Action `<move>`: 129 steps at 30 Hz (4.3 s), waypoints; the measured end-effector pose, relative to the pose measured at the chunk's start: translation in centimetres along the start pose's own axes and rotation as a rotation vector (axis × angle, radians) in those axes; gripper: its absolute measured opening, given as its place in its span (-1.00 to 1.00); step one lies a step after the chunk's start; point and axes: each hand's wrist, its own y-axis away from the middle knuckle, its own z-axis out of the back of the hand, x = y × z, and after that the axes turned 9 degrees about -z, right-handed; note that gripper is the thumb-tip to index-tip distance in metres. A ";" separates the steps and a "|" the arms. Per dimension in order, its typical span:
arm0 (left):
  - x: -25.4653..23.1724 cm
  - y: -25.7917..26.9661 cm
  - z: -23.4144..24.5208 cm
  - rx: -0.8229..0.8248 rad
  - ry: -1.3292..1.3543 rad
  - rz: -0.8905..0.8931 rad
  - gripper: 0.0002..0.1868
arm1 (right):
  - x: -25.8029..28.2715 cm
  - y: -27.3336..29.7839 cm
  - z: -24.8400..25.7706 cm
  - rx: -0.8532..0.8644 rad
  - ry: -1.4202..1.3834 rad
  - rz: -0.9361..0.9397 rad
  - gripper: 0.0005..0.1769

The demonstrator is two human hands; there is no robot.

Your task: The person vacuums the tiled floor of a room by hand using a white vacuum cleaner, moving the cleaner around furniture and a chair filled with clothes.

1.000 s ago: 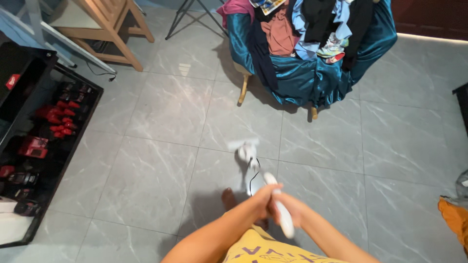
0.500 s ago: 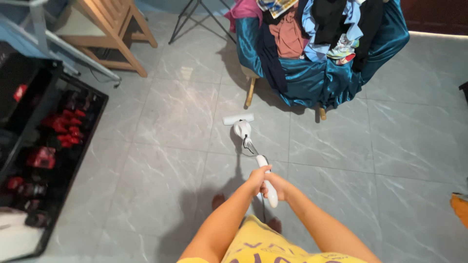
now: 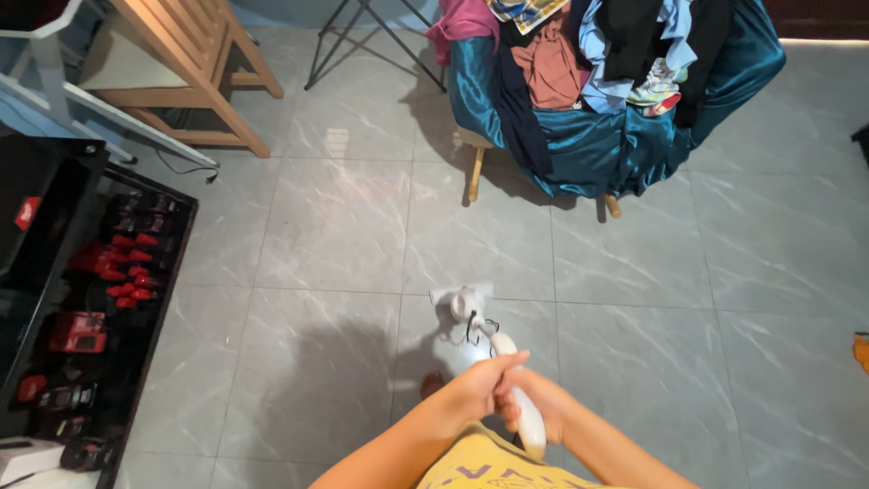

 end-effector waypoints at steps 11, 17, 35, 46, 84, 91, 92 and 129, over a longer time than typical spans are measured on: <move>-6.1 -10.2 7.4 -0.318 -0.104 -0.206 -0.42 | 8.6 -12.5 -1.2 0.037 0.110 0.161 -0.74; -6.0 -1.5 10.0 -0.129 -0.168 -0.072 -0.44 | 2.7 -12.0 -6.0 -0.021 0.042 0.103 -0.73; -12.7 -11.0 15.7 -0.158 -0.275 -0.211 -0.47 | 12.7 -20.5 -6.0 -0.059 0.137 0.245 -0.69; -15.1 -4.8 11.3 -0.075 -0.119 -0.012 -0.34 | 12.4 -12.6 -8.4 -0.002 0.033 0.081 -0.75; -35.6 -10.3 28.9 0.094 -0.248 -0.101 -0.49 | 28.1 -29.5 -24.3 -0.346 0.048 0.450 -0.81; -35.9 -2.8 26.8 0.123 -0.115 -0.039 -0.51 | 24.6 -22.8 -31.4 -0.528 0.027 0.611 -0.76; -36.1 -3.1 27.0 0.092 -0.103 -0.019 -0.50 | 24.9 -23.1 -31.4 -0.530 0.026 0.611 -0.76; -53.4 -23.3 24.9 -0.177 -0.331 -0.068 -0.55 | 49.5 -28.1 -27.0 -0.340 -0.039 0.656 -0.73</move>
